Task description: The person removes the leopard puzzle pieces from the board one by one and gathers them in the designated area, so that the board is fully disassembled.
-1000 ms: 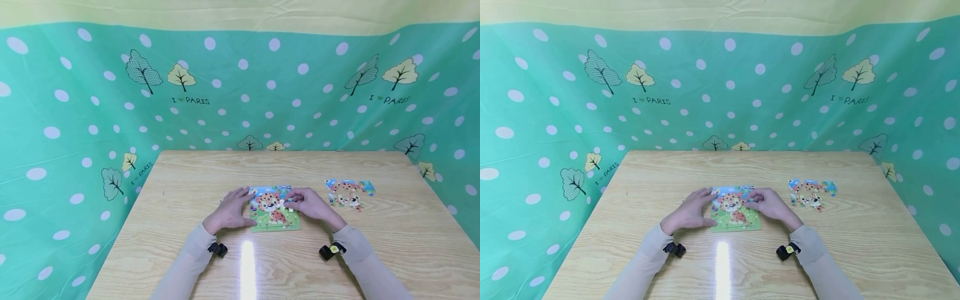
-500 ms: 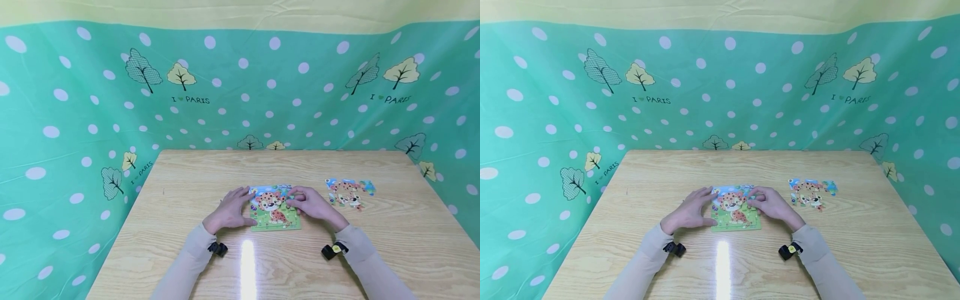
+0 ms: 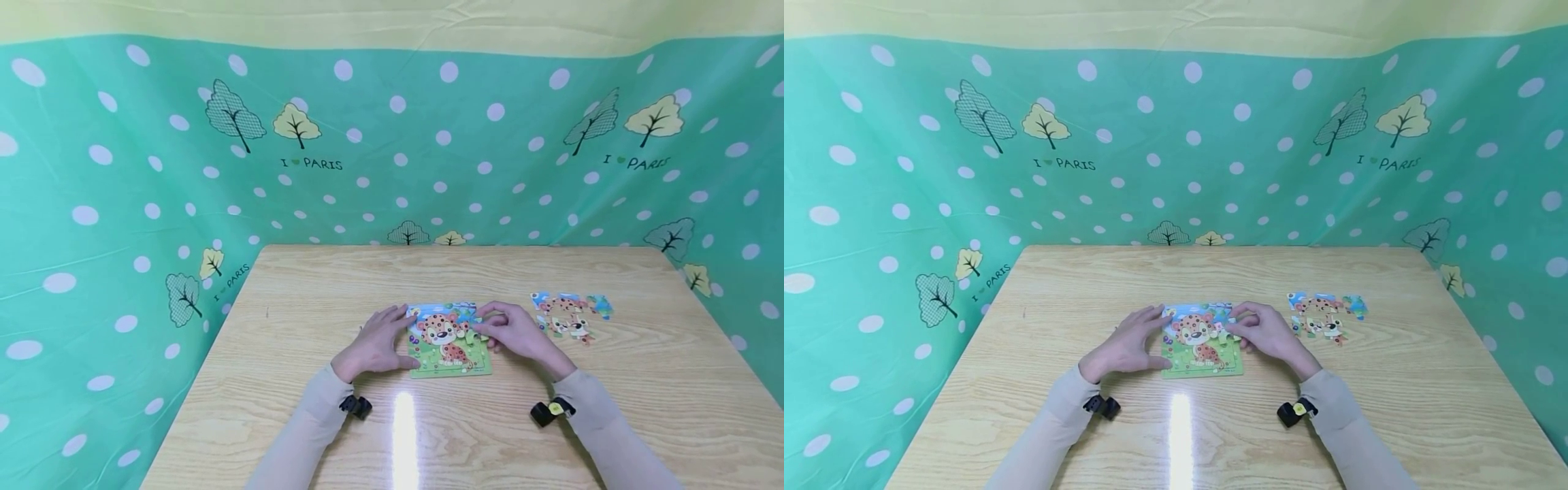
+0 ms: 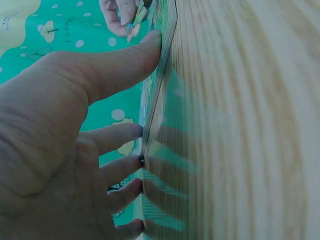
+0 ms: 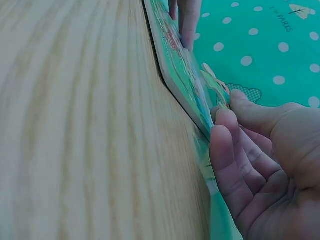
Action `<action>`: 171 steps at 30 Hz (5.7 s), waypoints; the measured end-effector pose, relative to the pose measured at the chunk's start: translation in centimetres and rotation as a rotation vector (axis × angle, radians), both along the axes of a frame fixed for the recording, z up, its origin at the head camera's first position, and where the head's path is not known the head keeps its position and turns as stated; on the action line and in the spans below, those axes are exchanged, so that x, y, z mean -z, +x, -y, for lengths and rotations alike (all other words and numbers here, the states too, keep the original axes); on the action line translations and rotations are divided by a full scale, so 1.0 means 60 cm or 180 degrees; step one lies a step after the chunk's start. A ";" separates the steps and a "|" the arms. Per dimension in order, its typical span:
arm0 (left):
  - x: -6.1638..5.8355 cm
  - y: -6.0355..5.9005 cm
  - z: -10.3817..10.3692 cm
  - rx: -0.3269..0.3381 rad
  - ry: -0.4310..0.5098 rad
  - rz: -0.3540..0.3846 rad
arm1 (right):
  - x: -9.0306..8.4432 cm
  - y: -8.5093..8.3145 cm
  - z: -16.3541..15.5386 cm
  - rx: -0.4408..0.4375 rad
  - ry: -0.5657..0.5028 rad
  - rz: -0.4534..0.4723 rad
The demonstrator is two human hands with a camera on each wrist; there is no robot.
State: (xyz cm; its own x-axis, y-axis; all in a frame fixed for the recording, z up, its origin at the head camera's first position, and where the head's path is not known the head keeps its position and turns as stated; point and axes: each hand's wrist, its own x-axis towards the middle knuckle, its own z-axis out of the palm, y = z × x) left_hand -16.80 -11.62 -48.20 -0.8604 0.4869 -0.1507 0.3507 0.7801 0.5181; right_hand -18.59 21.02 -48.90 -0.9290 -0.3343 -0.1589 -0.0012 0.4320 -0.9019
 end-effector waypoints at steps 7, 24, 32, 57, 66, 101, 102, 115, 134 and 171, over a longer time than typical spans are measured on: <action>0.002 -0.002 0.001 0.0008 -0.0002 -0.0025 | -0.002 0.002 -0.009 0.0082 0.0014 -0.0108; 0.003 0.000 0.000 0.0017 -0.0003 -0.0027 | -0.007 0.006 -0.069 0.0535 0.0169 -0.0236; 0.001 0.000 0.001 0.0029 0.0040 -0.0061 | -0.014 0.008 -0.106 0.0677 0.0148 -0.0199; -0.001 -0.001 0.000 0.0031 0.0006 0.0003 | -0.034 0.034 -0.282 0.1468 0.0473 -0.0134; -0.003 -0.005 0.003 -0.0001 0.0002 -0.0045 | -0.032 0.046 -0.320 0.1672 0.0617 0.0003; 0.003 -0.001 0.002 0.0032 -0.0002 -0.0017 | -0.006 0.058 -0.308 0.1680 0.1614 -0.0376; 0.003 -0.001 0.002 0.0034 -0.0008 -0.0018 | -0.009 0.057 -0.303 0.1674 0.1611 -0.0429; 0.000 0.000 0.002 0.0010 0.0035 -0.0012 | -0.024 0.044 -0.206 0.1241 0.1298 -0.0848; 0.005 0.000 0.002 0.0011 -0.0012 -0.0026 | -0.024 0.033 -0.114 0.0787 0.1165 -0.0964; 0.003 0.002 0.002 0.0030 0.0063 -0.0055 | -0.015 0.020 0.033 0.0175 0.0489 -0.0596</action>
